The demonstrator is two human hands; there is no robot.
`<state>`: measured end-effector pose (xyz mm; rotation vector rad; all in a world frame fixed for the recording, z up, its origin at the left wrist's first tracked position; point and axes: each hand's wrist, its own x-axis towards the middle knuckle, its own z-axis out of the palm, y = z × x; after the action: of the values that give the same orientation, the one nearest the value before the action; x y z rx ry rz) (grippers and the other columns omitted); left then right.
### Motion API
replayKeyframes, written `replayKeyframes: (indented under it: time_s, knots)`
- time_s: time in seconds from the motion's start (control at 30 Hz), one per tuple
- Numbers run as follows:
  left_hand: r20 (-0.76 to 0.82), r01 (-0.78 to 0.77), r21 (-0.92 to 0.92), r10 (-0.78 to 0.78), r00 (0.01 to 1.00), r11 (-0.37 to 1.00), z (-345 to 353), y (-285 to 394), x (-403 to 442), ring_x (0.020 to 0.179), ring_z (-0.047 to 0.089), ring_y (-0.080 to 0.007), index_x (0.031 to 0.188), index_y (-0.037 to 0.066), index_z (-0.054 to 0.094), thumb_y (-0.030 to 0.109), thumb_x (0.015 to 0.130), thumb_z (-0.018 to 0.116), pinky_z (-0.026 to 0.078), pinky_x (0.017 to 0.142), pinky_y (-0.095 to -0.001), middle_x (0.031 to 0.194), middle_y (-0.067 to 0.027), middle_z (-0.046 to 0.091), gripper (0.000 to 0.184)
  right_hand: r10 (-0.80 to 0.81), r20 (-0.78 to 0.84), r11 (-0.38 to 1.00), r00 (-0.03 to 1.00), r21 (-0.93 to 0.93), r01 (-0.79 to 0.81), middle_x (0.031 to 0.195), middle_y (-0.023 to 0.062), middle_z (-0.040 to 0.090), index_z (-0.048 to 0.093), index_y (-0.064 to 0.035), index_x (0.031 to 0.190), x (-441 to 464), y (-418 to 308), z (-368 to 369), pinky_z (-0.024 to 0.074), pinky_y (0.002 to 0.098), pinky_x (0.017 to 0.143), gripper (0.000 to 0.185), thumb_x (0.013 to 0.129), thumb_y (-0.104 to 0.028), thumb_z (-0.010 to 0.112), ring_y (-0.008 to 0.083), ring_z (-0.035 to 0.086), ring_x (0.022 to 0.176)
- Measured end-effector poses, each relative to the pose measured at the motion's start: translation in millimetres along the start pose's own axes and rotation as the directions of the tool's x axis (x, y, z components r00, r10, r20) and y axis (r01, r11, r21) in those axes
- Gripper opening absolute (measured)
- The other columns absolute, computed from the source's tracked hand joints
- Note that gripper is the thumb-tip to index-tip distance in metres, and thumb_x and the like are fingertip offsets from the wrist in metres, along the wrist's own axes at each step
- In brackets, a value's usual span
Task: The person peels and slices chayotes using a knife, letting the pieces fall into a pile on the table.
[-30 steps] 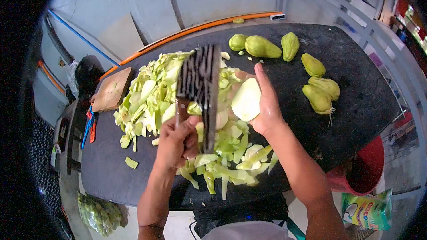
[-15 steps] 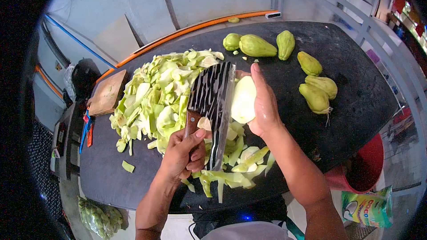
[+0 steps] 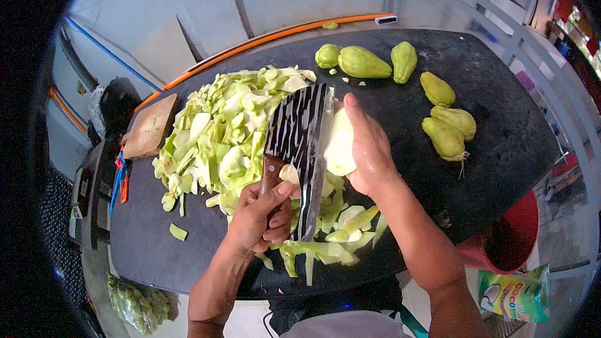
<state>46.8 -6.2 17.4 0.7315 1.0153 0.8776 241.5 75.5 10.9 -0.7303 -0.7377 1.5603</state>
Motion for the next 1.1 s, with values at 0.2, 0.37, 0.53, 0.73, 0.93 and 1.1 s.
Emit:
replayKeyframes:
  time_s: [0.2, 0.37, 0.53, 0.73, 0.93, 1.1]
  knots:
    - [0.012, -0.038, 0.014, 0.037, 0.999, 0.999, 3.2, 4.4, -5.8, 0.035, 0.031, -0.0083, 0.100, 0.001, 0.062, 0.030, 0.098, 0.065, 0.022, 0.034, -0.0258, 0.052, 0.0019, 0.039, 0.030, -0.061, 0.024, 0.997, 0.998, -0.047, 0.062, 0.102, 0.0061, 0.069, 0.065, -0.0050, 0.114, 0.0, -3.3, 0.6, 0.0550, 0.0290, 0.073, 0.045, 0.101, -0.047, 0.055, 0.0125, 0.067, 0.085]
    - [-0.014, -0.058, 0.045, 0.058, 0.998, 0.997, 1.0, 7.5, -8.7, 0.036, 0.033, -0.0083, 0.100, 0.001, 0.063, 0.031, 0.098, 0.066, 0.024, 0.035, -0.0252, 0.053, 0.0013, 0.040, 0.030, -0.050, -0.035, 0.997, 0.998, -0.053, 0.048, 0.104, 0.0088, 0.070, 0.065, -0.0020, 0.116, -0.7, -11.3, 1.7, 0.0569, 0.0305, 0.076, 0.050, 0.101, -0.049, 0.055, 0.0146, 0.068, 0.087]
    - [-0.015, -0.054, 0.068, 0.056, 0.998, 0.996, 1.9, 7.5, -9.5, 0.036, 0.033, -0.0084, 0.099, 0.000, 0.063, 0.031, 0.098, 0.066, 0.024, 0.035, -0.0251, 0.052, 0.0012, 0.040, 0.031, -0.073, -0.043, 0.996, 0.996, -0.056, 0.070, 0.105, 0.0094, 0.069, 0.064, -0.0002, 0.119, -0.1, -16.9, -2.0, 0.0577, 0.0314, 0.078, 0.054, 0.101, -0.050, 0.055, 0.0149, 0.069, 0.089]
    - [0.004, -0.025, 0.064, 0.025, 1.000, 0.998, 1.9, 5.4, -6.5, 0.036, 0.032, -0.0084, 0.100, 0.000, 0.063, 0.031, 0.098, 0.066, 0.025, 0.034, -0.0256, 0.053, 0.0014, 0.039, 0.031, -0.047, -0.018, 0.998, 0.999, -0.042, 0.046, 0.103, 0.0072, 0.069, 0.065, -0.0037, 0.116, -3.2, -13.5, 1.5, 0.0565, 0.0308, 0.077, 0.048, 0.101, -0.048, 0.055, 0.0139, 0.068, 0.087]
    - [0.019, -0.022, 0.025, 0.021, 1.000, 0.999, 1.1, 3.5, -6.0, 0.035, 0.031, -0.0082, 0.100, 0.001, 0.063, 0.031, 0.098, 0.065, 0.024, 0.034, -0.0255, 0.052, 0.0016, 0.039, 0.030, -0.020, 0.020, 1.000, 1.000, -0.018, 0.020, 0.100, 0.0045, 0.069, 0.065, -0.0068, 0.113, -5.7, -9.4, 5.2, 0.0543, 0.0298, 0.076, 0.040, 0.102, -0.045, 0.056, 0.0123, 0.066, 0.087]
    - [0.008, -0.063, 0.013, 0.063, 0.998, 0.998, 1.4, 0.8, -2.1, 0.036, 0.030, -0.0082, 0.099, 0.001, 0.063, 0.031, 0.098, 0.065, 0.023, 0.034, -0.0256, 0.052, 0.0018, 0.038, 0.030, -0.031, 0.071, 0.999, 0.997, -0.017, 0.033, 0.100, 0.0023, 0.068, 0.065, -0.0078, 0.111, -10.4, 6.9, 11.7, 0.0543, 0.0290, 0.076, 0.035, 0.100, -0.041, 0.061, 0.0109, 0.066, 0.086]
